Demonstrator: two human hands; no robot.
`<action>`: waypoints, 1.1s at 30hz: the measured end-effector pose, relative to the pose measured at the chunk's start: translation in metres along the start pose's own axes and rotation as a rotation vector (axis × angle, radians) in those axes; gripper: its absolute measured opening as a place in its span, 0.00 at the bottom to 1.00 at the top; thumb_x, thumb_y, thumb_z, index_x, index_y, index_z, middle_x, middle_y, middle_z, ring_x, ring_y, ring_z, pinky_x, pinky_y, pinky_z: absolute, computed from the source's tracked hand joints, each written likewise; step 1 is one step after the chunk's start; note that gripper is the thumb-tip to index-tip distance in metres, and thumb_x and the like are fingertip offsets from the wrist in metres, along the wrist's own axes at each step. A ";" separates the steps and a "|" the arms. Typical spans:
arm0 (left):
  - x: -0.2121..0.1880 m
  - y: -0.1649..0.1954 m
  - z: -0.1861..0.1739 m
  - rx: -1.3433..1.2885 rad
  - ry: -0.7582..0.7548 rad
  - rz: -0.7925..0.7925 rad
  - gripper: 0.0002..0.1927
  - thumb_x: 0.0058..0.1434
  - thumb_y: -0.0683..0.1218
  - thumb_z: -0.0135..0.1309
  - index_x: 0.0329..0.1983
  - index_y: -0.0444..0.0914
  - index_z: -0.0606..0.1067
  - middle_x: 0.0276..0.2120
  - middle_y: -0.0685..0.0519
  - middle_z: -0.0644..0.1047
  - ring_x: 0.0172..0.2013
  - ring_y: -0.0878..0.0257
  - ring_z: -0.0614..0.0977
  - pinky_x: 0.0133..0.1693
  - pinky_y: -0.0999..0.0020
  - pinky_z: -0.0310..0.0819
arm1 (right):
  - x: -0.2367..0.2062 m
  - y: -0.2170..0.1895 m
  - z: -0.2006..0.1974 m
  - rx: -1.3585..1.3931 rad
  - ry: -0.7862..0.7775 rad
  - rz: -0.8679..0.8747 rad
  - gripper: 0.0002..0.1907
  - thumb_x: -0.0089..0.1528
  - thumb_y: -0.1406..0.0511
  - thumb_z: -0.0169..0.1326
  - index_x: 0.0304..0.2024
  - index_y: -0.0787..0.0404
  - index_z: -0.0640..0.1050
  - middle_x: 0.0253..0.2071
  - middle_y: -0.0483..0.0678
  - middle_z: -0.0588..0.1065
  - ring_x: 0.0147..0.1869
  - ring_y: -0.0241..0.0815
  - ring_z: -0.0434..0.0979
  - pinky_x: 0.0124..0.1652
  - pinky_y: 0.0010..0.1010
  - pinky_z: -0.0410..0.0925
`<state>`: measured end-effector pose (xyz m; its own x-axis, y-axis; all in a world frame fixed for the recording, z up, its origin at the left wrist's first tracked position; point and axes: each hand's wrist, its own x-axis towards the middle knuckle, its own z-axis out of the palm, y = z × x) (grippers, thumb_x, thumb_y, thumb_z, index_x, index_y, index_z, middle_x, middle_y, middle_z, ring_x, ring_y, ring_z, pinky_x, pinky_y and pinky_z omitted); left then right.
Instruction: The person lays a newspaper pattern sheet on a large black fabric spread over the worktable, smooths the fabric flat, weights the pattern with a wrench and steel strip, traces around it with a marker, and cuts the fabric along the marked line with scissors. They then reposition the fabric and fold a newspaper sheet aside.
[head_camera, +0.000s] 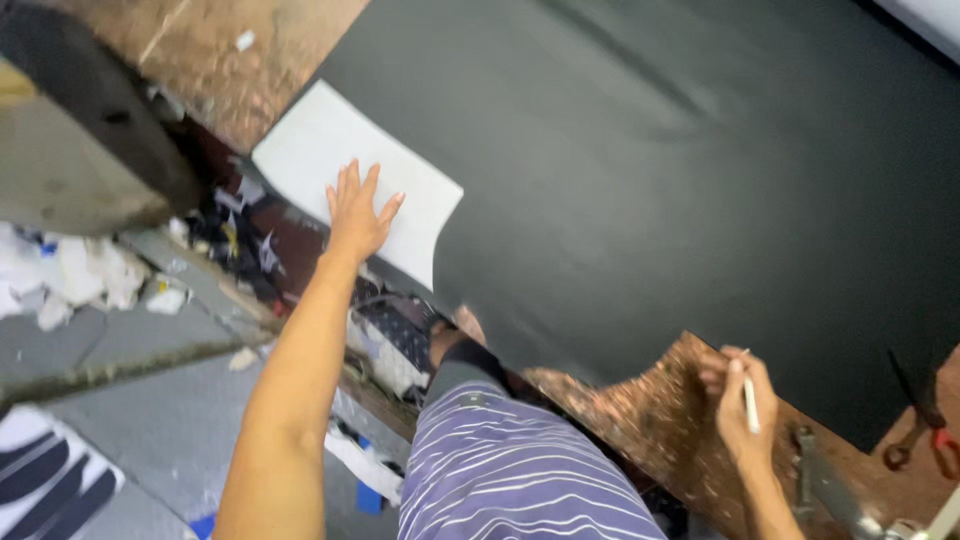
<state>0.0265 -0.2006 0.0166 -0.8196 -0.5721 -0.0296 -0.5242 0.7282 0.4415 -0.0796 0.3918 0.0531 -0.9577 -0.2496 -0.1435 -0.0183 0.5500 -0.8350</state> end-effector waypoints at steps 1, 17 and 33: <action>0.020 -0.003 0.003 -0.010 0.047 0.054 0.35 0.69 0.61 0.52 0.73 0.38 0.63 0.74 0.34 0.54 0.74 0.39 0.51 0.71 0.38 0.36 | 0.012 -0.014 0.011 -0.060 0.066 0.001 0.13 0.76 0.66 0.40 0.58 0.62 0.74 0.51 0.53 0.80 0.48 0.42 0.82 0.43 0.29 0.74; 0.378 -0.006 0.028 0.003 -0.010 0.678 0.32 0.71 0.57 0.56 0.76 0.47 0.64 0.76 0.46 0.56 0.75 0.46 0.54 0.74 0.41 0.41 | 0.313 -0.135 0.269 -0.537 0.282 0.020 0.32 0.78 0.64 0.50 0.78 0.71 0.54 0.80 0.65 0.56 0.86 0.62 0.43 0.78 0.55 0.33; 0.492 0.058 0.061 0.162 -0.202 0.636 0.31 0.75 0.63 0.51 0.72 0.40 0.67 0.72 0.42 0.61 0.75 0.45 0.55 0.75 0.40 0.36 | 0.393 -0.103 0.255 -0.606 0.460 0.011 0.27 0.81 0.62 0.52 0.76 0.68 0.60 0.78 0.64 0.60 0.84 0.64 0.51 0.79 0.51 0.43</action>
<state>-0.4218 -0.4168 -0.0271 -0.9983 0.0557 0.0178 0.0585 0.9554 0.2893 -0.3810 0.0342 -0.0527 -0.9795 0.0425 0.1968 -0.0358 0.9251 -0.3780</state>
